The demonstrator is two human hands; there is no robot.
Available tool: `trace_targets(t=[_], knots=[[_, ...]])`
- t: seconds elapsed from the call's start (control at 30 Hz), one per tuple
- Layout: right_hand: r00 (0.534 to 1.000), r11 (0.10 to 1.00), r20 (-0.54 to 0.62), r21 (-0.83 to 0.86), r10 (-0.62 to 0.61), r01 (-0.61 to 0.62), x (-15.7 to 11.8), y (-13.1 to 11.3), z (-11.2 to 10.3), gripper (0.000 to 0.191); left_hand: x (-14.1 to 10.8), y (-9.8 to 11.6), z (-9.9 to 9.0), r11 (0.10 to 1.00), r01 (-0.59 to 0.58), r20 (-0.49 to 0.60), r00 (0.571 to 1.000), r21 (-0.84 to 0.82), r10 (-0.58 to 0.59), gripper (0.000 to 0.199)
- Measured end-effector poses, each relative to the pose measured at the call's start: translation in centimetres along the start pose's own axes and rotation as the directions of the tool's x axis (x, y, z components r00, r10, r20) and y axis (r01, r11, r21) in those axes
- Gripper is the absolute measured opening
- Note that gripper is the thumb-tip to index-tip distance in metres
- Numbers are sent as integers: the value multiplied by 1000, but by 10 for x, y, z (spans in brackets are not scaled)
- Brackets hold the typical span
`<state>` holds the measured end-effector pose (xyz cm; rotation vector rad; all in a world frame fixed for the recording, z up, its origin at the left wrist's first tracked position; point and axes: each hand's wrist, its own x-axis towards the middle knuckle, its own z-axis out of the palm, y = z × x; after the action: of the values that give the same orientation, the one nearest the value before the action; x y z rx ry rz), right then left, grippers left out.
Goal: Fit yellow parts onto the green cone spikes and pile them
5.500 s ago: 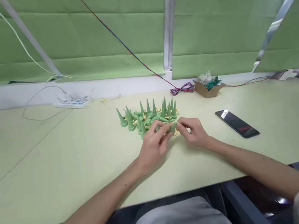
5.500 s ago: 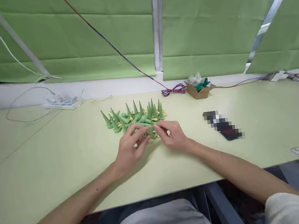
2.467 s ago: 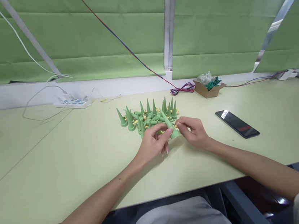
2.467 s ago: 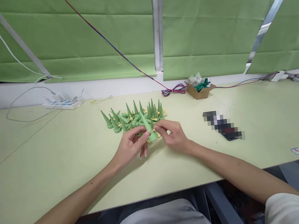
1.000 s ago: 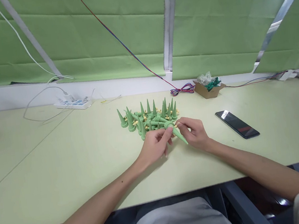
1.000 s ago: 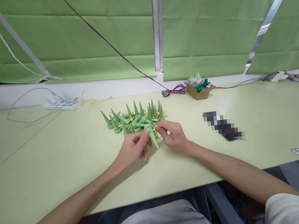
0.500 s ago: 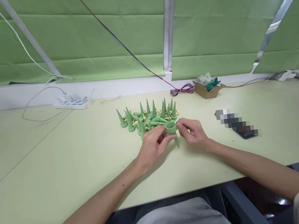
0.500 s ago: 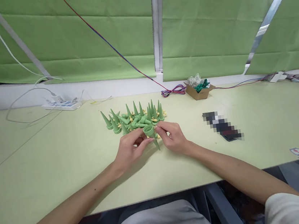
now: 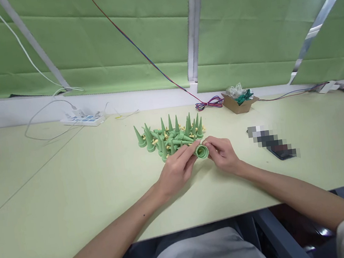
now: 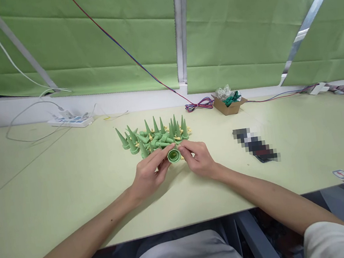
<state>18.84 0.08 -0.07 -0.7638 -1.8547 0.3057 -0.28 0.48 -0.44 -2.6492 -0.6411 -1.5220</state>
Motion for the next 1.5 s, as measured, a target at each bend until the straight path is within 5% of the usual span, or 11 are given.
trace_targets(t=[0.23,0.4,0.47,0.63,0.83,1.0,1.13,1.33,1.5], knots=[[994,996,-75,48,76,-72,-2,3,3,27,3,14,-1,958,266,28,964,-112,-264,39],[988,992,-106,68,114,-107,-3,5,5,29,8,19,-4,790,522,89,847,-322,-523,19],[990,995,-113,56,83,-77,-3,3,5,27,9,19,-5,711,592,170,800,-379,-575,37],[996,999,-89,15,-31,32,-2,1,3,24,12,16,-5,474,741,440,667,-476,-601,62],[1000,1000,-25,-14,2,-3,-2,3,1,30,16,14,-6,324,788,590,610,-524,-529,57],[1000,1000,-1,8,-9,9,-2,2,0,28,16,13,-9,327,773,585,629,-544,-513,48],[1000,1000,18,-30,8,-7,-1,2,-1,32,14,14,-9,456,742,515,670,-491,-535,41],[999,999,51,-50,13,-11,0,4,-1,33,12,12,-7,797,523,287,847,-301,-447,37],[995,998,93,-48,48,-44,2,5,-2,36,7,6,-5,963,262,209,947,-61,-244,26]])
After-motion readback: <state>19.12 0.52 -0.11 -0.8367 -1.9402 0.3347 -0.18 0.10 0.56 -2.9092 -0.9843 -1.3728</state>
